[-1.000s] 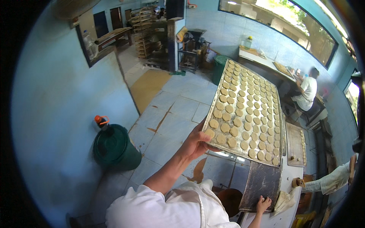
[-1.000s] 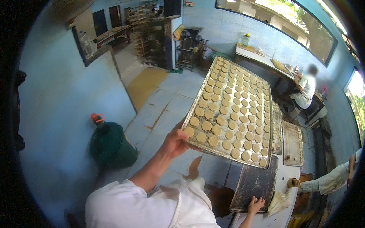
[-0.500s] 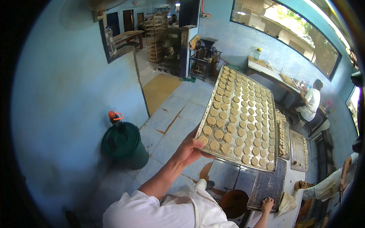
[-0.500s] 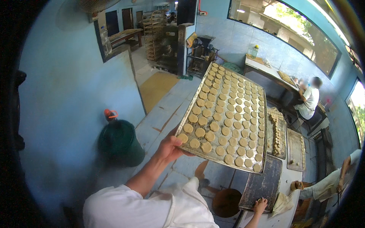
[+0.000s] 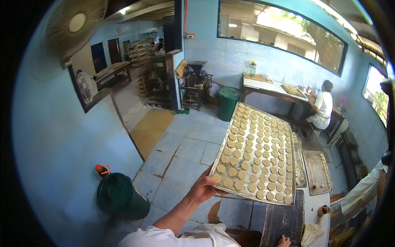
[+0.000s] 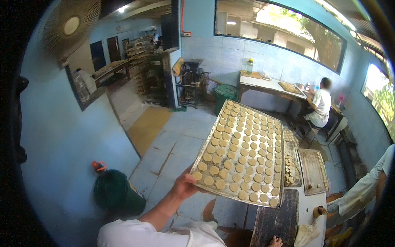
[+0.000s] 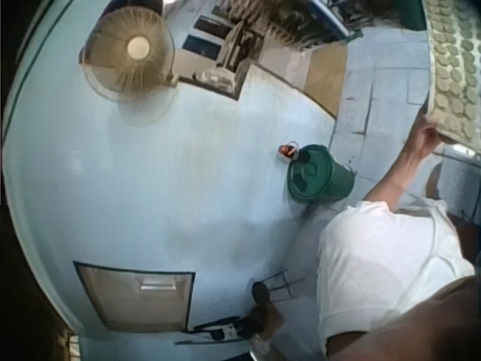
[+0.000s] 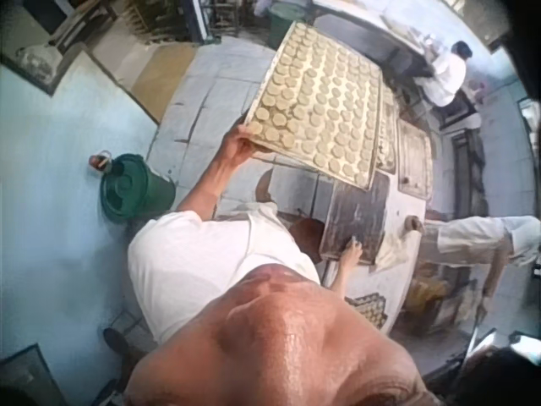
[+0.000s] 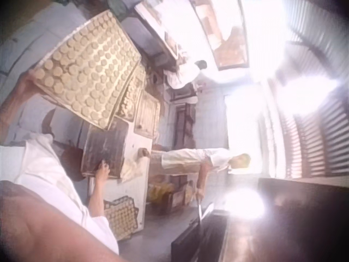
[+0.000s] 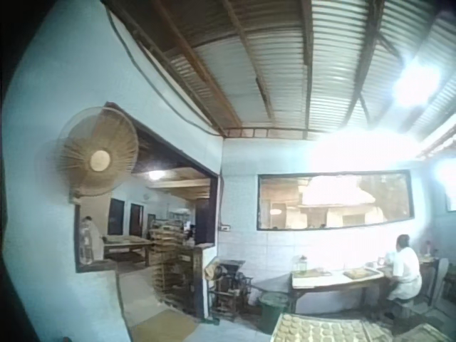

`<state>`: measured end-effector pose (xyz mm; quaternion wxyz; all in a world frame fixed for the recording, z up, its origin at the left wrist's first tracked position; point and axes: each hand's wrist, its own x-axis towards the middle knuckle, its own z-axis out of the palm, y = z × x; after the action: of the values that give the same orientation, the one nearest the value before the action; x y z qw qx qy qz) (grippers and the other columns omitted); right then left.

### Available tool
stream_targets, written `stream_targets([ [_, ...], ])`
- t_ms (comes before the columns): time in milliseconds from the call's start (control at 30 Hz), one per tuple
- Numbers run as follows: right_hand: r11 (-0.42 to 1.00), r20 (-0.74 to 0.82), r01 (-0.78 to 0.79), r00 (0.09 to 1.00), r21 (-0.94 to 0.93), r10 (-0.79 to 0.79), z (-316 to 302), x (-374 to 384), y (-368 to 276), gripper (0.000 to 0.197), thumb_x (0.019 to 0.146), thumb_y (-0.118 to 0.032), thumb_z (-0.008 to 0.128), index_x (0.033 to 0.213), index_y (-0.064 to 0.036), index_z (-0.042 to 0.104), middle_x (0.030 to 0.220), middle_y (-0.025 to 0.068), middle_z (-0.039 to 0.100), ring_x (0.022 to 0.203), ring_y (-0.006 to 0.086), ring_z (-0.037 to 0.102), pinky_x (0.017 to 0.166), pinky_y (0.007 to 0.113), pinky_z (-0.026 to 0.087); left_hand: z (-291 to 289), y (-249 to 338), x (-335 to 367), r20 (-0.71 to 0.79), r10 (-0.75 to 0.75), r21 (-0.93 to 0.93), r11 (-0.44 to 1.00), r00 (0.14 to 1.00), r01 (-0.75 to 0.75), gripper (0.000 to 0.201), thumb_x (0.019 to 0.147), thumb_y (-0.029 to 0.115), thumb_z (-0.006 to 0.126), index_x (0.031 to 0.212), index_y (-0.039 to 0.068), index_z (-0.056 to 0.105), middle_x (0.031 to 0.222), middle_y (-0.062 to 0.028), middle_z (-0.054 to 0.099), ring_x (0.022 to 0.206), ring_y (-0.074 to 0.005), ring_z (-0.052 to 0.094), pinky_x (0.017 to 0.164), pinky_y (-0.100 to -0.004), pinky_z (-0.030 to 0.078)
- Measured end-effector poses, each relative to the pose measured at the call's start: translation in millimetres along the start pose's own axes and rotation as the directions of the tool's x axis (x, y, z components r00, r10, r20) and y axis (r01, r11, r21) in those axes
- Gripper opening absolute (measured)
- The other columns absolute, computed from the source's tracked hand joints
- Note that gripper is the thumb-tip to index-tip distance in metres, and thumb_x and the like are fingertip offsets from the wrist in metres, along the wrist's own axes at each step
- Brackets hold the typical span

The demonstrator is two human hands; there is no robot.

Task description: The person repeatedly picks up baking trays filled with round dough pieces and places them into a large industrial oven. The person also stacks empty trays and carries a large sack of flour across the room.

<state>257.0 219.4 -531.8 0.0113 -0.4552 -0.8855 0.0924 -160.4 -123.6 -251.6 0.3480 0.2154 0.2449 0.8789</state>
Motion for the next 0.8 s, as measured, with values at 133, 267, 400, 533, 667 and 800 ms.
stream_targets([
  [133, 0.996, -0.179, 0.012, 0.984, 0.088, 0.004, 50, -44, 2, 0.044, 0.088, -0.003, 0.056, 0.128, -0.0149, 0.070, 0.134, 0.0153, 0.065, 0.120, 0.0383, 0.059, 0.103, 0.047, 0.049, -26, 6, 24, 0.049, -0.057, 0.040, 0.998, 0.997, 0.055, 0.088, 0.078, 0.011, 0.064, 0.157, 0.000, 0.026, 0.145, -0.0246, 0.050, 0.119, -0.0399, 0.065, 0.084, -0.0522, 0.066],
  [267, 0.983, -0.305, -0.170, 0.935, 0.066, 0.182, 91, -88, -10, 0.026, 0.086, 0.002, 0.062, 0.110, -0.0020, 0.069, 0.123, 0.0188, 0.063, 0.113, 0.0435, 0.057, 0.099, 0.050, 0.047, -45, 9, 52, 0.076, -0.139, 0.005, 0.990, 0.987, 0.139, 0.084, 0.078, 0.012, 0.063, 0.155, -0.001, 0.030, 0.142, -0.0251, 0.053, 0.117, -0.0406, 0.066, 0.082, -0.0540, 0.066],
  [400, 0.980, -0.367, -0.185, 0.908, 0.075, 0.200, 114, -135, -13, 0.035, 0.088, 0.005, 0.055, 0.120, -0.0028, 0.069, 0.126, 0.0179, 0.065, 0.119, 0.0412, 0.058, 0.100, 0.048, 0.048, -87, 8, 22, 0.039, -0.152, -0.025, 0.988, 0.988, 0.153, 0.073, 0.082, 0.017, 0.062, 0.147, -0.006, 0.040, 0.139, -0.0241, 0.057, 0.122, -0.0423, 0.062, 0.089, -0.0612, 0.060],
  [533, 0.049, 0.070, -0.175, 0.612, 0.983, 0.787, 82, -160, -13, 0.023, 0.102, -0.015, 0.063, 0.119, -0.0016, 0.070, 0.101, 0.0084, 0.073, 0.097, 0.0232, 0.070, 0.081, 0.037, 0.056, -113, 35, -19, 0.244, -0.089, -0.186, 0.973, 0.966, 0.137, 0.073, 0.083, 0.017, 0.060, 0.149, -0.007, 0.038, 0.145, -0.0210, 0.054, 0.128, -0.0415, 0.058, 0.097, -0.0635, 0.054],
  [667, -0.594, 0.139, 0.309, 0.797, 0.742, 0.588, 76, -209, 37, 0.033, 0.105, -0.013, 0.055, 0.137, -0.0039, 0.055, 0.126, 0.0130, 0.065, 0.114, 0.0262, 0.065, 0.099, 0.043, 0.057, -91, 61, -26, 0.346, -0.048, -0.095, 0.992, 0.937, 0.086, 0.070, 0.087, 0.016, 0.058, 0.150, -0.008, 0.038, 0.153, -0.0220, 0.048, 0.138, -0.0368, 0.051, 0.110, -0.0570, 0.047],
  [800, -0.688, 0.133, 0.347, 0.830, 0.638, 0.541, 13, -260, 6, 0.017, 0.106, -0.023, 0.057, 0.114, -0.0087, 0.059, 0.102, 0.0077, 0.065, 0.091, 0.0208, 0.067, 0.070, 0.033, 0.060, -76, 76, -36, 0.427, 0.015, -0.146, 0.988, 0.904, 0.052, 0.064, 0.090, 0.010, 0.059, 0.146, -0.013, 0.040, 0.149, -0.0248, 0.050, 0.136, -0.0352, 0.052, 0.111, -0.0497, 0.048],
])
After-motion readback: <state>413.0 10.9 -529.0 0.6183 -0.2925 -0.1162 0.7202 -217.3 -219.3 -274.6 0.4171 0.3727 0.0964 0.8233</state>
